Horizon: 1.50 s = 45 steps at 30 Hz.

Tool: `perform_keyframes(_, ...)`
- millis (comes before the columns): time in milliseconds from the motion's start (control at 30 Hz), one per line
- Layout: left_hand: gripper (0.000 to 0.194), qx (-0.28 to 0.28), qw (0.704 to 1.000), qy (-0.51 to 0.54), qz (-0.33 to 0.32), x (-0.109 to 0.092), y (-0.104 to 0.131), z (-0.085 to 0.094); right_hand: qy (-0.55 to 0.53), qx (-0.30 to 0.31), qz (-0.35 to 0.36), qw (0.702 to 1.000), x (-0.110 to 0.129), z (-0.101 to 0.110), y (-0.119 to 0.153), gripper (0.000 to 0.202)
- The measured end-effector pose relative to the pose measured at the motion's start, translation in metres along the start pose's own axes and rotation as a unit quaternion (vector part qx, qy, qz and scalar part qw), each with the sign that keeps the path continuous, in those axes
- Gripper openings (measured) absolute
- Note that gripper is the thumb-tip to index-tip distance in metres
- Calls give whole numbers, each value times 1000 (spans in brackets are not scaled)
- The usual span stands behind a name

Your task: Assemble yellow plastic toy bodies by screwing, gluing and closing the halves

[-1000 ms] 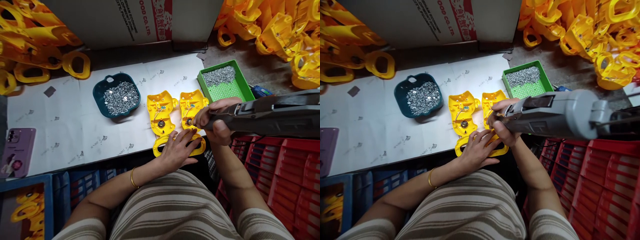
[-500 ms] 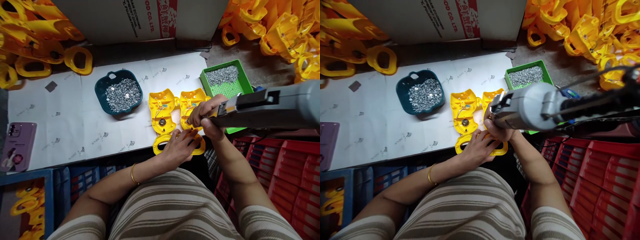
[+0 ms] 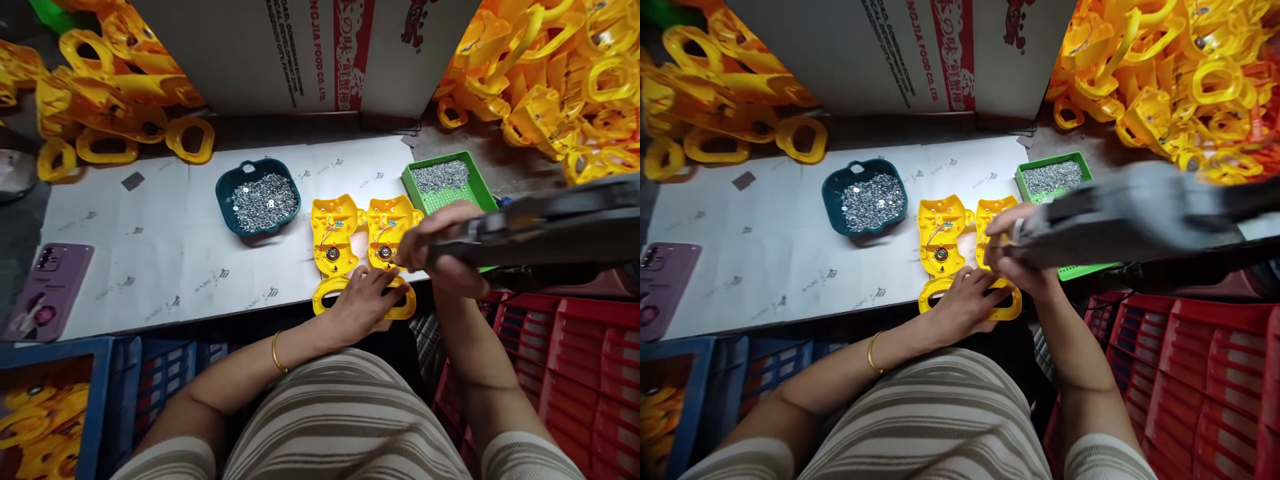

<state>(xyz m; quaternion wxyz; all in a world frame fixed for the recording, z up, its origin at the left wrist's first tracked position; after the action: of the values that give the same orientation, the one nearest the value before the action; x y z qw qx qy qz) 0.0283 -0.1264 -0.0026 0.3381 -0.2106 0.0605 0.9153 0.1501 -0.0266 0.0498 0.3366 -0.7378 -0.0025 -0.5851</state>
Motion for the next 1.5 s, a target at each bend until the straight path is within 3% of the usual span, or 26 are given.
perform_keyframes(67,48,-79,997,-8,-22,4,9,5,-70,0,72,995,16,6,5,26)
perform_keyframes(133,40,-193,981,-24,-6,16,23,13,-73,-25,98,992,26,17,12,28)
perform_keyframes(200,48,-266,959,-51,79,36,38,18,-54,-47,92,993,29,29,20,30)
perform_keyframes(233,59,-271,952,-60,131,46,43,19,-49,-50,88,994,28,33,23,31)
perform_keyframes(300,80,-239,947,-51,210,63,50,16,-47,-59,78,994,25,39,30,33)
perform_keyframes(367,91,-209,949,-20,233,70,50,7,-45,-85,69,993,22,39,34,32)
perform_keyframes(500,96,-207,948,8,243,62,41,-4,-28,-101,51,993,24,31,36,29)
perform_keyframes(600,82,-258,940,-27,223,68,40,17,-23,-93,34,995,33,31,38,26)
perform_keyframes(667,52,-308,921,-78,223,91,44,44,-24,-68,18,997,37,33,40,26)
perform_keyframes(733,29,-303,910,-110,259,127,49,72,-28,-41,7,999,41,34,42,26)
perform_keyframes(833,30,-167,938,-117,280,183,55,98,-29,-41,-3,999,42,29,41,25)
perform_keyframes(933,22,-104,955,-79,267,212,55,103,-14,-80,-14,997,42,17,40,22)
perform_keyframes(1033,14,-122,952,-52,276,210,52,100,-13,-112,-21,993,42,7,39,21)
perform_keyframes(1200,14,-199,931,-47,304,201,51,99,-27,-103,-32,994,40,1,36,20)
perform_keyframes(1367,11,-255,924,-30,282,205,53,95,-39,-81,3,996,39,1,34,25)
perform_keyframes(1500,7,-316,920,-1,232,190,56,98,-39,-81,-9,996,39,1,34,23)
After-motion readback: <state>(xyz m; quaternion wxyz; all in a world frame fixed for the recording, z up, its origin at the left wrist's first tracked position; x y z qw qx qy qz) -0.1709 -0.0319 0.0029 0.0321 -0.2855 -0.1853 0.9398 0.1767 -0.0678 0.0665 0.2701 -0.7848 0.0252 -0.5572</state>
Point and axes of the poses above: each hand's wrist, its own y-axis away from the middle knuckle, its own z-axis out of the back of the hand, x = y × z, the point moved 1 cm from there along -y, towards the middle knuckle, and after that the axes turned 2 degrees about x, right-handed, at the moved point
